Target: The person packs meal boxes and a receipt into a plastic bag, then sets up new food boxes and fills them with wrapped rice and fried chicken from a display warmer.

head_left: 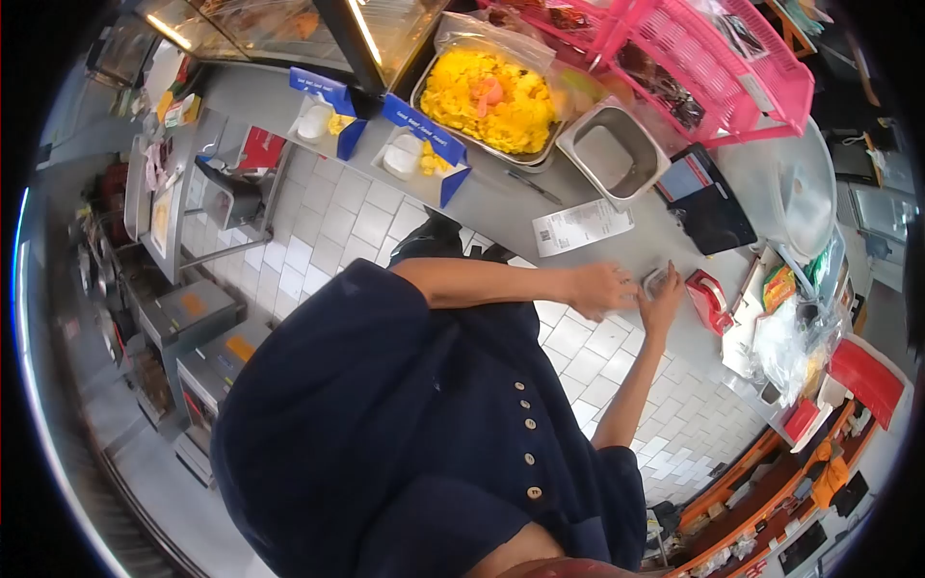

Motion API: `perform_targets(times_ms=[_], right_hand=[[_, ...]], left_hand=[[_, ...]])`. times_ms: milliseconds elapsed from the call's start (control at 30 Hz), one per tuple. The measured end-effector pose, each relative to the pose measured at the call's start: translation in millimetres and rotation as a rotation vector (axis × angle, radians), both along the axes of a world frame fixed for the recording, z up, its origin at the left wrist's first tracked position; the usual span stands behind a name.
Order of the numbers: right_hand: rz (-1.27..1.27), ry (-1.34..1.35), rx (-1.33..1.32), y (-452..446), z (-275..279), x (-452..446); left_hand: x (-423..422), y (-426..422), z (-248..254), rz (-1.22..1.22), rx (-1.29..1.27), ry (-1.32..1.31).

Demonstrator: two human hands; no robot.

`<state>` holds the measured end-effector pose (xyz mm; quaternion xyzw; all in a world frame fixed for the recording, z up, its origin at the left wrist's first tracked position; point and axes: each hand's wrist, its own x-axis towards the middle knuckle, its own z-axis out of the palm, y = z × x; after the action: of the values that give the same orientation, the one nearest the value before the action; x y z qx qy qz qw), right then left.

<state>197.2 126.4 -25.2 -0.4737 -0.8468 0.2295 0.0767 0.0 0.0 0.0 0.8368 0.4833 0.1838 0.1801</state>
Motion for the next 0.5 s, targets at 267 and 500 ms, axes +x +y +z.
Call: perform_targets(times_ms=[267, 500], right_hand=[[0.009, -0.055, 0.065, 1.5, -17.4, -6.3], [-0.185, 0.025, 0.132, -71.2, 35.9, -67.8]], left_hand=[[-199.8, -161.4, 94.2, 0.607, 0.075, -0.303], [-429.2, -323.2, 49.0, 1.189, 0.150, 0.049]])
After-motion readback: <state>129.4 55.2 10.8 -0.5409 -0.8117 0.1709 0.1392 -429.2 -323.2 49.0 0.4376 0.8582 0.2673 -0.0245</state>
